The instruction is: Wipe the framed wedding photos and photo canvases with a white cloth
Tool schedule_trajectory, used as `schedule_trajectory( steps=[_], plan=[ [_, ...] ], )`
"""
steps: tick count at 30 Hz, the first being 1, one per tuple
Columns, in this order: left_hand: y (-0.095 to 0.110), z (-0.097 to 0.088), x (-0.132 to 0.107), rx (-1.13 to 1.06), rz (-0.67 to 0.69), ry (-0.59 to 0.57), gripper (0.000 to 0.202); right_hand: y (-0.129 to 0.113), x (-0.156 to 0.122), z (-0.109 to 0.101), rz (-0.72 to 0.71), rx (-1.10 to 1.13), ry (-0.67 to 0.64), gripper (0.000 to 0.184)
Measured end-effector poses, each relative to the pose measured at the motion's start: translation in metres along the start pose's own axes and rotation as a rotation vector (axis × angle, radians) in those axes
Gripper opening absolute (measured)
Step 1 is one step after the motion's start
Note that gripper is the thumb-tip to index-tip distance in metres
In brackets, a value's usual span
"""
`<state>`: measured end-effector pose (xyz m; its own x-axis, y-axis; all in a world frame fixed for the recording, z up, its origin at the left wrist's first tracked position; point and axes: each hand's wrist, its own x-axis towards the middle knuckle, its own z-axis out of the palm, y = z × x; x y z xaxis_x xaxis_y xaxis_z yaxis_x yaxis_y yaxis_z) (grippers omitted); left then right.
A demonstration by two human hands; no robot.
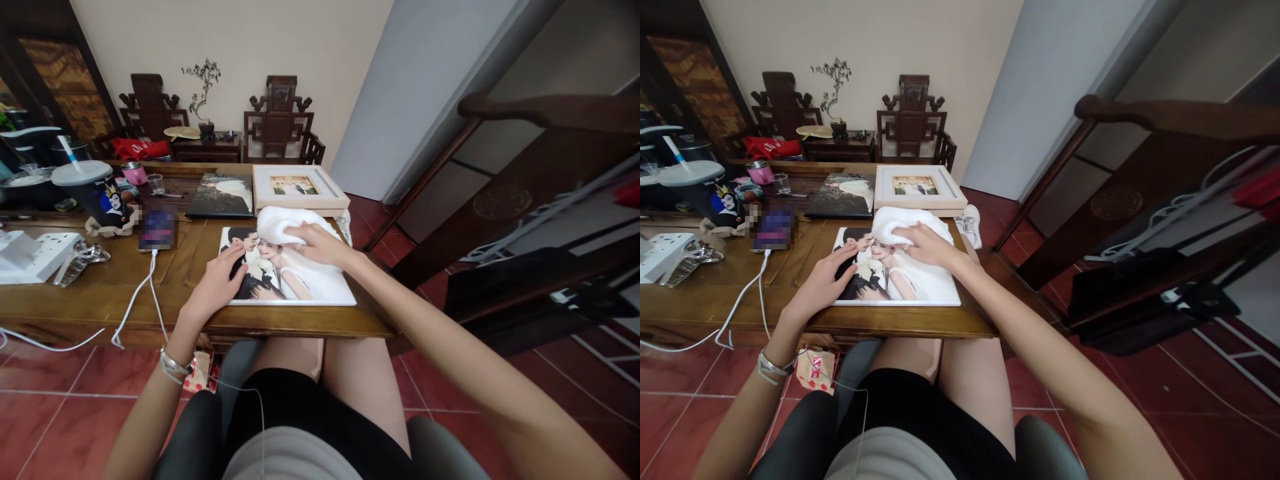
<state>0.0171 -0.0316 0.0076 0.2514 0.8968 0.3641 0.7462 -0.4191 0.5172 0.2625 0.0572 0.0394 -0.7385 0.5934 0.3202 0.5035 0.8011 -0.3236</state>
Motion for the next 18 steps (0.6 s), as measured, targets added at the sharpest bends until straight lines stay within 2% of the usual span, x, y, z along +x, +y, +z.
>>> schedule_trajectory(
  steps=[2, 5, 9, 14, 16, 18],
  plan=[
    [0.000, 0.000, 0.000, -0.006, 0.007, 0.008, 0.043, 0.003, 0.006, 0.003, 0.024, -0.007, 0.011, 0.022],
    [0.001, 0.001, 0.000, -0.008, 0.004, 0.017, 0.043, -0.010, -0.006, 0.005, 0.027, -0.023, -0.013, 0.030],
    [0.001, 0.003, 0.000, -0.008, -0.013, 0.015, 0.043, -0.052, -0.046, 0.000, -0.006, -0.028, -0.076, 0.033],
    [0.003, 0.002, 0.000, -0.011, -0.002, 0.003, 0.046, -0.108, -0.088, -0.019, -0.008, 0.009, -0.166, 0.031],
    [0.003, 0.002, 0.000, -0.002, 0.004, -0.009, 0.046, -0.119, -0.093, -0.025, 0.002, 0.032, -0.221, 0.030],
    [0.002, 0.002, 0.000, 0.004, 0.006, -0.012, 0.046, -0.119, -0.089, -0.027, 0.017, 0.034, -0.243, 0.030]
  ],
)
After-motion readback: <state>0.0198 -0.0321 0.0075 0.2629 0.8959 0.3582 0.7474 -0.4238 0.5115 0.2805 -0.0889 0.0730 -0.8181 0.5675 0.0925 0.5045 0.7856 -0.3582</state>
